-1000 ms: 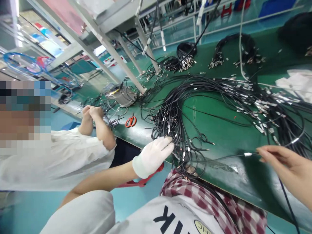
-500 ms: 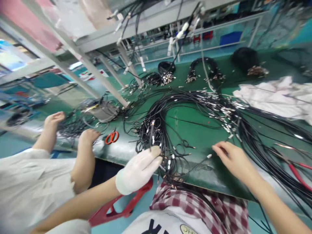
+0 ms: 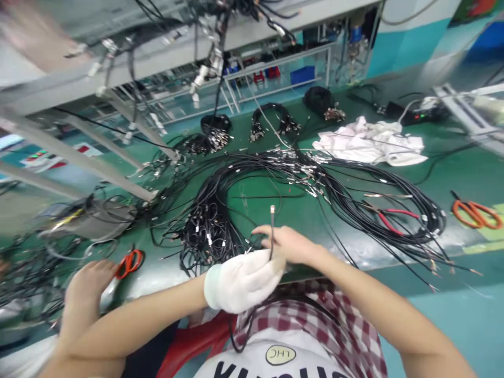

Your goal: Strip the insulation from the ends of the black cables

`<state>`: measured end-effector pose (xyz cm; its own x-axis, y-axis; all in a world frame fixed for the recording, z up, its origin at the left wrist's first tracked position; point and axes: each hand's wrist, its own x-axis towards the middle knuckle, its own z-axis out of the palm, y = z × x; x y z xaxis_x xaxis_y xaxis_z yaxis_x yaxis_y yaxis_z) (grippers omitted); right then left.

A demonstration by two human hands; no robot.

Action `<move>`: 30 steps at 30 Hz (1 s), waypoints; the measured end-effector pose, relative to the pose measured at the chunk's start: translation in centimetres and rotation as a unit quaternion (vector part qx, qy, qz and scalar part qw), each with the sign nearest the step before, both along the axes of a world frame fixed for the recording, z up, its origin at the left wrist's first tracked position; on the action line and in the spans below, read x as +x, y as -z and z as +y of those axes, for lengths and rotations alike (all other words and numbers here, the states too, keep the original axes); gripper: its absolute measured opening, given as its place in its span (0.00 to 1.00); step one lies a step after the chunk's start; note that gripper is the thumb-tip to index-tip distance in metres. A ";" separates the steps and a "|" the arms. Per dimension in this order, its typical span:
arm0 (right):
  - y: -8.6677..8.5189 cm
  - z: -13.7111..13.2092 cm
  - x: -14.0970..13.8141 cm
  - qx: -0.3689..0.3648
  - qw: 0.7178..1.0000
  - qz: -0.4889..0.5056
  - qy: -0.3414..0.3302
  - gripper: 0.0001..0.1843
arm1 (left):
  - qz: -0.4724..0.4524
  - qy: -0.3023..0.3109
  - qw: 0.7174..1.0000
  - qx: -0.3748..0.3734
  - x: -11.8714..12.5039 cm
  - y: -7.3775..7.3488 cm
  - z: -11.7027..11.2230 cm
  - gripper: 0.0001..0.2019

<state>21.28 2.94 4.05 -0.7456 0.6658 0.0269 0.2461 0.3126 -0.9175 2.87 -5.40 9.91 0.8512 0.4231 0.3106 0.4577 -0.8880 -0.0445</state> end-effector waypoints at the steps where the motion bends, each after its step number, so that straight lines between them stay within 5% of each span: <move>1: 0.2 0.3 1.8 -0.024 0.999 0.007 0.024 0.25 | 0.003 0.032 0.999 0.040 0.6 1.3 0.1 0.13; 5: -0.3 -0.1 6.4 -0.155 0.977 0.109 0.099 0.24 | -0.023 0.056 0.992 0.110 2.5 4.2 -0.1 0.14; 9: -2.2 -1.8 6.1 -0.237 0.945 0.196 0.108 0.21 | -0.002 0.064 0.994 0.085 3.9 5.0 -0.1 0.15; 14: -3.4 -3.0 4.9 -0.240 0.939 0.192 0.155 0.19 | -0.022 0.083 0.996 0.025 3.8 4.3 0.3 0.14; 16: -3.5 -3.1 4.8 -0.212 0.944 0.175 0.182 0.18 | -0.077 0.105 0.991 -0.038 3.2 3.4 0.5 0.12; 18: -3.5 -3.3 4.7 -0.176 0.950 0.161 0.200 0.15 | -0.187 0.053 0.974 -0.117 2.5 2.4 0.7 0.11; 20: -3.6 -3.5 4.5 -0.140 0.956 0.147 0.210 0.12 | -0.330 -0.093 0.915 -0.211 2.2 1.7 1.1 0.10; 23: -3.6 -3.8 4.2 -0.092 0.964 0.126 0.216 0.07 | -0.467 -0.251 0.746 -0.402 2.3 1.2 2.1 0.13; 26: -3.3 -3.9 4.0 -0.077 0.967 0.118 0.211 0.06 | -0.506 -0.249 0.625 -0.540 2.8 1.2 3.1 0.16; 30: -2.9 -3.8 4.0 -0.090 0.968 0.111 0.206 0.08 | -0.522 -0.223 0.574 -0.591 3.2 1.3 4.0 0.15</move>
<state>25.28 -0.87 6.96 -0.4053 0.9141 0.0114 0.1065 0.0596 -0.9925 6.04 -1.41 8.62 0.1878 0.9665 -0.1752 -0.1184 0.1993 0.9728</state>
